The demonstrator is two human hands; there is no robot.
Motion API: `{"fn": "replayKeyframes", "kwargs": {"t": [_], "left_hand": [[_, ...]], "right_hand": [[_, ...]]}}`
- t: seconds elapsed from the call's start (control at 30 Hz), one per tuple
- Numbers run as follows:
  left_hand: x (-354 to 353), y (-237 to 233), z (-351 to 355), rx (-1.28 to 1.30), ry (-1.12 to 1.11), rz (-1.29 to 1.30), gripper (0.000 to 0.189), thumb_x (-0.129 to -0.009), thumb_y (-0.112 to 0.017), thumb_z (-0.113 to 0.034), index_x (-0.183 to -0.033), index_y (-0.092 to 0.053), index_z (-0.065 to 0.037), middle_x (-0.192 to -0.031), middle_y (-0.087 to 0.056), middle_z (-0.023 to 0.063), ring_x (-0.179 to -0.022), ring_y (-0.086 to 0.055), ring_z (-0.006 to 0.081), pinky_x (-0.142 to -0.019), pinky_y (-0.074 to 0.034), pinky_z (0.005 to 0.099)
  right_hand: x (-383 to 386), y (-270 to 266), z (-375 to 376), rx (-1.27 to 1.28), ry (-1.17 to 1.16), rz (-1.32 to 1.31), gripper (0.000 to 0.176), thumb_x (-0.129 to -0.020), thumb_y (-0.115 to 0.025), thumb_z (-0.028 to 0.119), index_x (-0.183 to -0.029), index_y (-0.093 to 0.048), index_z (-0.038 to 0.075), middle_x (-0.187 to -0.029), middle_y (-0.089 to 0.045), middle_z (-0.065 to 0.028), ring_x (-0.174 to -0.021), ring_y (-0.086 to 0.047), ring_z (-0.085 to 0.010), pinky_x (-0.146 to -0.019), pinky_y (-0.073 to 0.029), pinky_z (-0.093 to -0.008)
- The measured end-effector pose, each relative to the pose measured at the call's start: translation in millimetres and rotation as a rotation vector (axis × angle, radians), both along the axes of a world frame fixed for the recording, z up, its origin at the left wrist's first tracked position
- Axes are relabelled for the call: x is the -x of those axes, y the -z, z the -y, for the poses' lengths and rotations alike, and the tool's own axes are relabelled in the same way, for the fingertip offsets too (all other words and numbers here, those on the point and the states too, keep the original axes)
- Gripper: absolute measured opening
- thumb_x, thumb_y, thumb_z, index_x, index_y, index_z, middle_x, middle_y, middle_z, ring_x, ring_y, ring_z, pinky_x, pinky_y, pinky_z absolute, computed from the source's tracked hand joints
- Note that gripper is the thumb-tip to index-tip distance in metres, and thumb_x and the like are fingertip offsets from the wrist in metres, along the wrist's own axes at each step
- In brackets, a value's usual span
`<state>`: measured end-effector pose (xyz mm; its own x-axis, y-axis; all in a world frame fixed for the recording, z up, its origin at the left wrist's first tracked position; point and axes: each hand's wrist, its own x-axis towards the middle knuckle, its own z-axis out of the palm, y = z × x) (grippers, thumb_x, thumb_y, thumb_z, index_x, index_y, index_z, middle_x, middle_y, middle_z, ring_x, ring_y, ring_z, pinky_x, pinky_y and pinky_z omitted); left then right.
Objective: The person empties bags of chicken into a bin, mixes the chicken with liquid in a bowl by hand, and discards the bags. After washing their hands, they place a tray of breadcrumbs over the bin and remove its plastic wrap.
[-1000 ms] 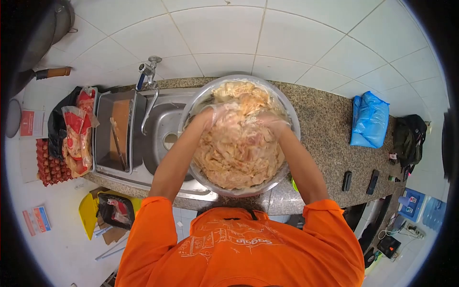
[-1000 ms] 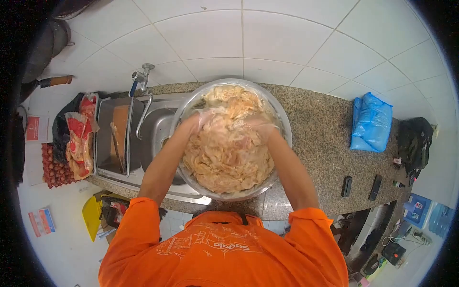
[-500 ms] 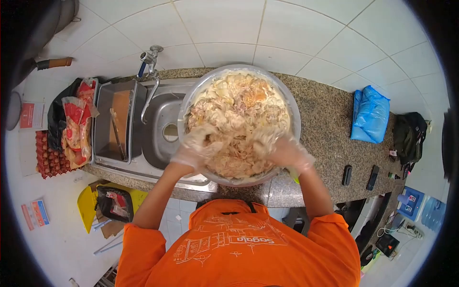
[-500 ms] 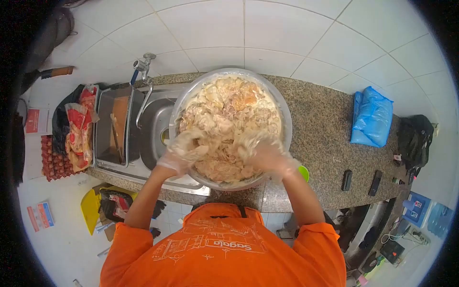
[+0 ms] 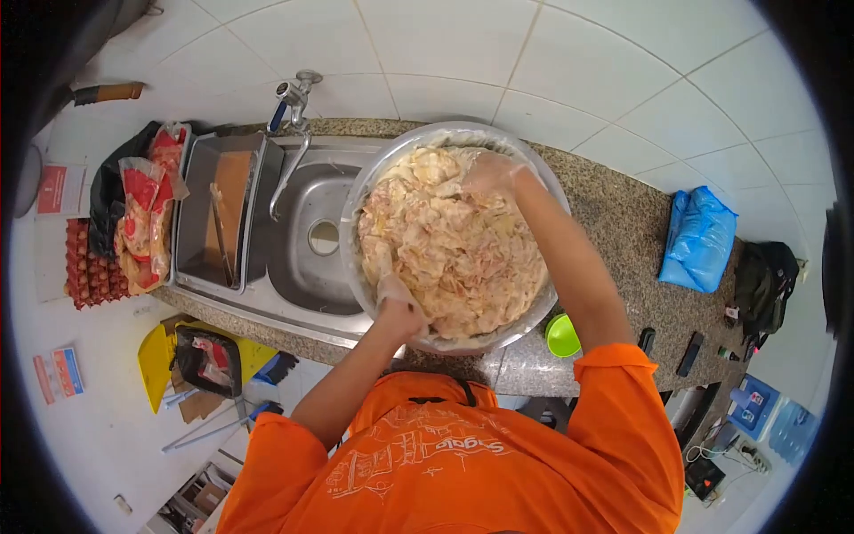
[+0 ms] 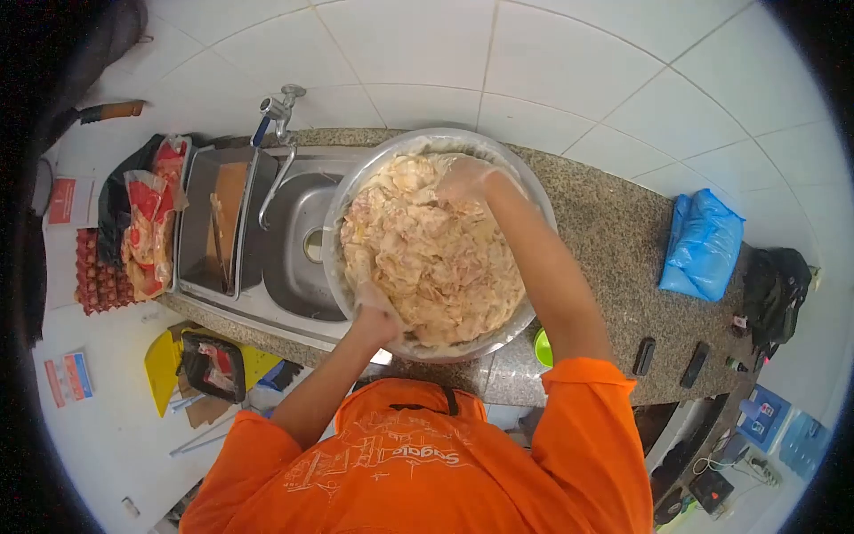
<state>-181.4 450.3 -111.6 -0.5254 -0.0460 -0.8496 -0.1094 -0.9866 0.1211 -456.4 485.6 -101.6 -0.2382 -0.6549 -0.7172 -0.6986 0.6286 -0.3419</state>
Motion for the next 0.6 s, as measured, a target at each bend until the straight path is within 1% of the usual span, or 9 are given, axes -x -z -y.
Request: {"fn": "replayKeyframes", "kwargs": {"t": [0.07, 0.1, 0.17, 0.2, 0.27, 0.4, 0.47, 0.57, 0.6], "left_hand": [[7, 15, -6, 0.05, -0.084, 0.035, 0.081, -0.087, -0.029, -0.076, -0.146, -0.039, -0.021, -0.151, -0.038, 0.0079, -0.135, -0.038, 0.0353, -0.108, -0.03, 0.061], [10, 20, -8, 0.076, -0.125, 0.05, 0.084, -0.086, -0.028, -0.078, -0.147, -0.039, -0.021, -0.151, -0.038, 0.0078, -0.135, -0.038, 0.0358, -0.108, -0.03, 0.0609], [14, 20, -13, 0.099, -0.163, 0.066, 0.086, -0.085, -0.027, -0.08, -0.147, -0.038, -0.022, -0.151, -0.038, 0.0078, -0.135, -0.038, 0.0363, -0.108, -0.031, 0.0608], [18, 15, -14, 0.049, -0.197, 0.012, 0.087, -0.083, -0.026, -0.082, -0.146, -0.039, -0.023, -0.151, -0.038, 0.0073, -0.136, -0.037, 0.0362, -0.108, -0.031, 0.0606], [22, 15, -15, -0.004, -0.23, -0.048, 0.088, -0.082, -0.026, -0.083, -0.146, -0.04, -0.024, -0.151, -0.038, 0.0068, -0.136, -0.036, 0.036, -0.108, -0.031, 0.0603], [24, 17, -16, -0.082, -0.218, -0.187, 0.082, -0.087, -0.025, -0.075, -0.145, -0.042, -0.019, -0.149, -0.04, 0.0094, -0.133, -0.04, 0.0373, -0.108, -0.03, 0.0607], [25, 13, -18, -0.082, -0.177, -0.155, 0.079, -0.089, -0.025, -0.071, -0.144, -0.043, -0.017, -0.149, -0.041, 0.0104, -0.132, -0.041, 0.0381, -0.108, -0.03, 0.0609], [25, 8, -19, -0.129, -0.182, -0.201, 0.072, -0.092, -0.027, -0.062, -0.143, -0.044, -0.014, -0.146, -0.044, 0.0124, -0.131, -0.043, 0.0385, -0.109, -0.03, 0.061], [27, 4, -20, -0.148, -0.227, -0.189, 0.07, -0.093, -0.026, -0.06, -0.142, -0.045, -0.013, -0.146, -0.045, 0.0127, -0.13, -0.044, 0.0383, -0.109, -0.032, 0.0593]], "right_hand": [[12, 15, 3, 0.132, -0.325, 0.169, 0.073, -0.08, -0.062, 0.057, -0.14, -0.05, 0.016, -0.132, -0.057, -0.0175, -0.119, -0.054, -0.0305, -0.105, -0.039, -0.0412], [7, 6, 4, 0.13, -0.328, 0.173, 0.073, -0.08, -0.062, 0.057, -0.14, -0.05, 0.016, -0.132, -0.057, -0.0175, -0.119, -0.054, -0.0305, -0.105, -0.039, -0.0412], [-9, -25, 3, -0.041, 0.13, 0.274, 0.07, -0.082, -0.055, 0.064, -0.135, -0.056, 0.019, -0.133, -0.058, -0.0113, -0.119, -0.053, -0.0291, -0.104, -0.038, -0.0429], [-6, -4, 3, -0.041, 0.134, 0.269, 0.07, -0.082, -0.055, 0.064, -0.135, -0.056, 0.019, -0.133, -0.058, -0.0113, -0.119, -0.053, -0.0291, -0.104, -0.038, -0.0429], [3, 56, 3, 0.108, 0.086, 0.155, 0.051, -0.087, -0.056, 0.047, -0.107, -0.068, 0.002, -0.109, -0.067, -0.0108, -0.096, -0.058, -0.0238, -0.086, -0.044, -0.037], [-15, 21, -19, 0.206, 0.178, 0.18, 0.044, -0.088, -0.056, 0.042, -0.104, -0.067, 0.002, -0.106, -0.069, -0.0098, -0.095, -0.061, -0.0227, -0.087, -0.045, -0.0363], [-22, 15, -28, 0.436, 0.009, 0.152, 0.033, -0.089, -0.054, 0.031, -0.103, -0.068, 0.004, -0.107, -0.069, -0.0123, -0.101, -0.062, -0.0258, -0.091, -0.046, -0.0385], [-57, -27, -2, 0.013, -0.237, 0.012, 0.034, -0.093, -0.051, 0.029, -0.116, -0.065, 0.009, -0.123, -0.063, -0.0145, -0.114, -0.058, -0.0295, -0.097, -0.045, -0.0412], [-70, -38, -12, 0.016, -0.238, 0.008, 0.034, -0.093, -0.051, 0.029, -0.116, -0.065, 0.009, -0.123, -0.063, -0.0145, -0.114, -0.058, -0.0295, -0.097, -0.045, -0.0412]]}}
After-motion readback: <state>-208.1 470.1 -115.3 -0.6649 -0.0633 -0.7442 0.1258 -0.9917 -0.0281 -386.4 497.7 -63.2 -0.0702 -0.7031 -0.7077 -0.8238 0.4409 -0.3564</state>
